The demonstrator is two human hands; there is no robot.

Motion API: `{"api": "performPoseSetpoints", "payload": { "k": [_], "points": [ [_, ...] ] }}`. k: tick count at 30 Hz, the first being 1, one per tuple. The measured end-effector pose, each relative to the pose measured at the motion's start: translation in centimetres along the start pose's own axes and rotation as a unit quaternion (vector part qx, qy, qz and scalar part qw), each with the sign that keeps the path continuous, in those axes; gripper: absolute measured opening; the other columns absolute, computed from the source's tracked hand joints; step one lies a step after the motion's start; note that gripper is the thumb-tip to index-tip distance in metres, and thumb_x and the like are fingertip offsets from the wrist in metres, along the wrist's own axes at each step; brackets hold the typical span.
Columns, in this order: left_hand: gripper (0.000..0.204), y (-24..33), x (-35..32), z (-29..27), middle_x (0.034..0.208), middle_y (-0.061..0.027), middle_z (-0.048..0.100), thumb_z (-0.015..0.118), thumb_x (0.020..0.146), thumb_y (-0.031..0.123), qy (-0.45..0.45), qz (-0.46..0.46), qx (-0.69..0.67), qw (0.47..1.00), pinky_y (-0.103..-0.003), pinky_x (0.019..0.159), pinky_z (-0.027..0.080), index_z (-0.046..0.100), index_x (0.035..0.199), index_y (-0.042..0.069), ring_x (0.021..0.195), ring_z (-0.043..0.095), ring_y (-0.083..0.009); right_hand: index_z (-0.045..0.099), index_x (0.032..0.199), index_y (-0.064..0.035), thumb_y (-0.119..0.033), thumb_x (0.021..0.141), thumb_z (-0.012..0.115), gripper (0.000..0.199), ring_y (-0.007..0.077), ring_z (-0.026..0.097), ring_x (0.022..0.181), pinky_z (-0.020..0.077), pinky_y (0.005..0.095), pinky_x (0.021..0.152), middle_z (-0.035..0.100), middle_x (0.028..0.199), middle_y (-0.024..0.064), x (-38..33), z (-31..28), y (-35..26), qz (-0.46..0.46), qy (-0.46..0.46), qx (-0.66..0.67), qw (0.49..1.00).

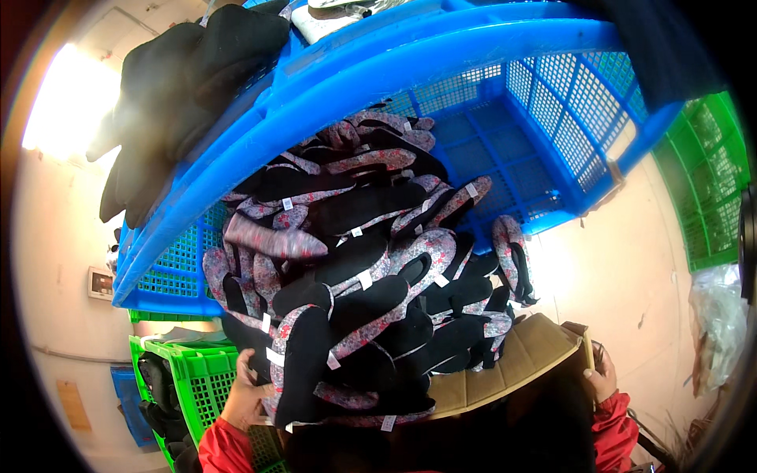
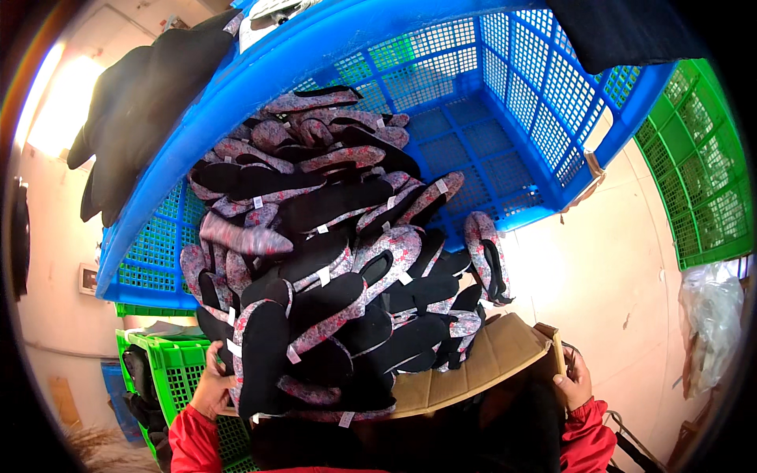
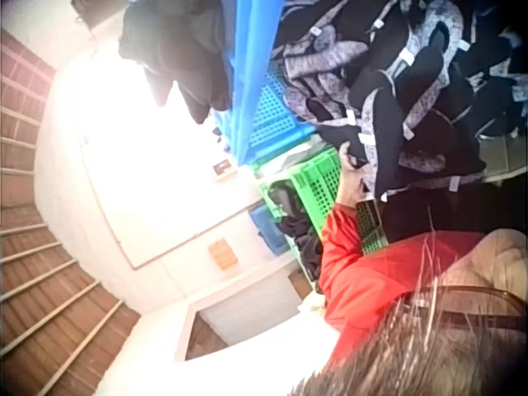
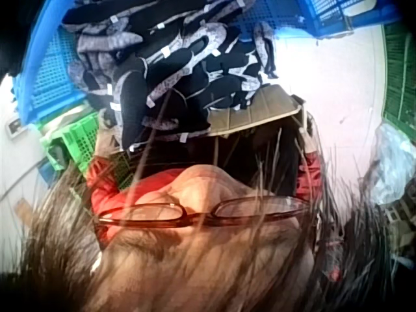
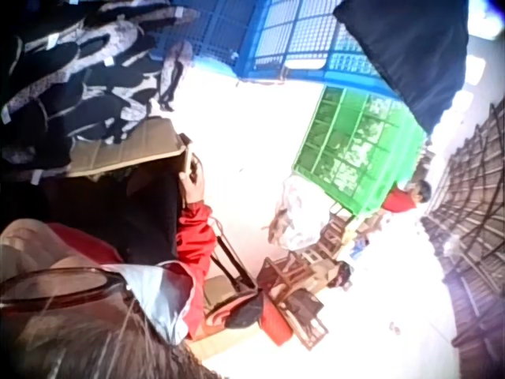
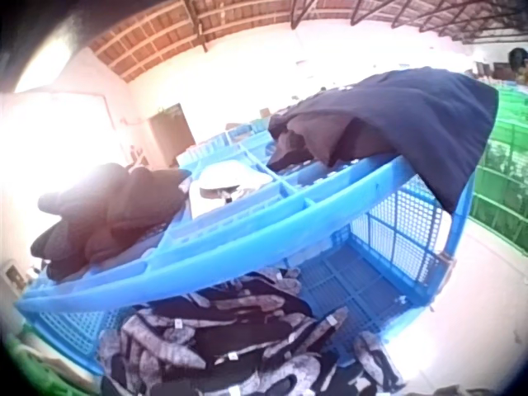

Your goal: The person sits on the floor and repeatedly picks up floral-patterned slippers from a blue basket. They manipulate the heel and strap areas of each slipper, appearing to adjust or repair them, then place them into a green basket. The process is repeated for multiple slippers.

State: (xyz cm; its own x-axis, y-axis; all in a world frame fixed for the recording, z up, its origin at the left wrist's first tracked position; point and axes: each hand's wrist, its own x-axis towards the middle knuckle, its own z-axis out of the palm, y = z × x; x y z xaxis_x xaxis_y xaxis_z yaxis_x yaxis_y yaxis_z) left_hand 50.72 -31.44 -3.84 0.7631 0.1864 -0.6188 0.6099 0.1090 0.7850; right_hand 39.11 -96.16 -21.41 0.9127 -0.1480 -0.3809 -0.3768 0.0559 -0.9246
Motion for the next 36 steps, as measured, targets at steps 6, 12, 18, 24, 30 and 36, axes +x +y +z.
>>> {"api": "performPoseSetpoints", "payload": {
  "k": [6, 12, 18, 24, 30, 36],
  "points": [
    [0.094, -1.9, 3.3, -1.8, 0.120, -0.0102, 0.047, 0.061, 0.066, -0.025, 0.075, 0.106, 0.157, 0.979, -0.030, 0.084, 0.052, 0.029, 0.143, 0.016, 0.104, 0.054, -0.0216, 0.044, 0.136, 0.0035, -0.047, 0.077, 0.077, 0.085, 0.0205, 0.050, 0.119, 0.0364, 0.0337, 0.104, 0.054, 0.127, 0.0101, 0.1, 0.3, -0.8, 0.002, 0.000, -0.007, 1.000],
    [0.079, 0.5, 1.3, -1.2, 0.119, -0.0143, 0.049, 0.086, 0.061, 0.007, 0.173, 0.208, 0.518, 0.811, -0.040, 0.090, 0.046, 0.049, 0.130, 0.009, 0.107, 0.051, -0.0300, 0.043, 0.137, 0.0033, -0.045, 0.076, 0.076, 0.084, 0.0210, 0.049, 0.121, 0.0361, 0.0346, 0.105, 0.053, 0.128, 0.0102, 0.0, 0.3, -0.1, -0.001, 0.003, 0.013, 1.000],
    [0.048, 5.9, 0.2, 2.9, 0.130, -0.0189, 0.050, 0.078, 0.062, 0.015, 0.068, 0.492, 0.648, 0.578, -0.053, 0.109, 0.031, 0.062, 0.105, 0.003, 0.128, 0.042, -0.0440, 0.042, 0.138, 0.0034, -0.046, 0.077, 0.076, 0.086, 0.0217, 0.048, 0.123, 0.0347, 0.0354, 0.107, 0.053, 0.131, 0.0107, 0.2, -0.1, 0.5, -0.002, 0.001, -0.002, 1.000],
    [0.066, 4.3, 5.7, 8.8, 0.138, -0.0192, 0.047, 0.075, 0.071, 0.033, 0.043, 0.399, 0.702, 0.588, -0.058, 0.110, 0.025, 0.055, 0.129, 0.010, 0.133, 0.037, -0.0424, 0.042, 0.138, 0.0040, -0.047, 0.076, 0.075, 0.086, 0.0220, 0.048, 0.125, 0.0339, 0.0355, 0.107, 0.052, 0.132, 0.0115, 0.1, 0.4, 0.2, -0.012, -0.001, -0.005, 1.000],
    [0.065, -0.9, 7.4, 8.6, 0.139, -0.0204, 0.046, 0.077, 0.068, 0.037, 0.061, 0.430, 0.743, 0.509, -0.060, 0.110, 0.022, 0.060, 0.125, 0.011, 0.128, 0.042, -0.0398, 0.040, 0.140, 0.0040, -0.031, 0.081, 0.071, 0.076, 0.0194, 0.048, 0.123, 0.0361, 0.0331, 0.106, 0.051, 0.132, 0.0105, 0.5, 0.0, -0.2, -0.010, -0.031, 0.021, 0.999],
    [0.066, 5.1, 7.0, 11.5, 0.126, -0.0174, 0.054, 0.071, 0.076, 0.039, -0.019, 0.320, 0.778, 0.541, -0.055, 0.105, 0.032, 0.053, 0.133, 0.011, 0.119, 0.049, -0.0370, 0.041, 0.140, 0.0025, -0.023, 0.081, 0.076, 0.074, 0.0168, 0.049, 0.121, 0.0374, 0.0314, 0.104, 0.052, 0.132, 0.0081, -0.3, -0.8, 1.0, 0.030, 0.002, 0.057, 0.998]
  ]
}}
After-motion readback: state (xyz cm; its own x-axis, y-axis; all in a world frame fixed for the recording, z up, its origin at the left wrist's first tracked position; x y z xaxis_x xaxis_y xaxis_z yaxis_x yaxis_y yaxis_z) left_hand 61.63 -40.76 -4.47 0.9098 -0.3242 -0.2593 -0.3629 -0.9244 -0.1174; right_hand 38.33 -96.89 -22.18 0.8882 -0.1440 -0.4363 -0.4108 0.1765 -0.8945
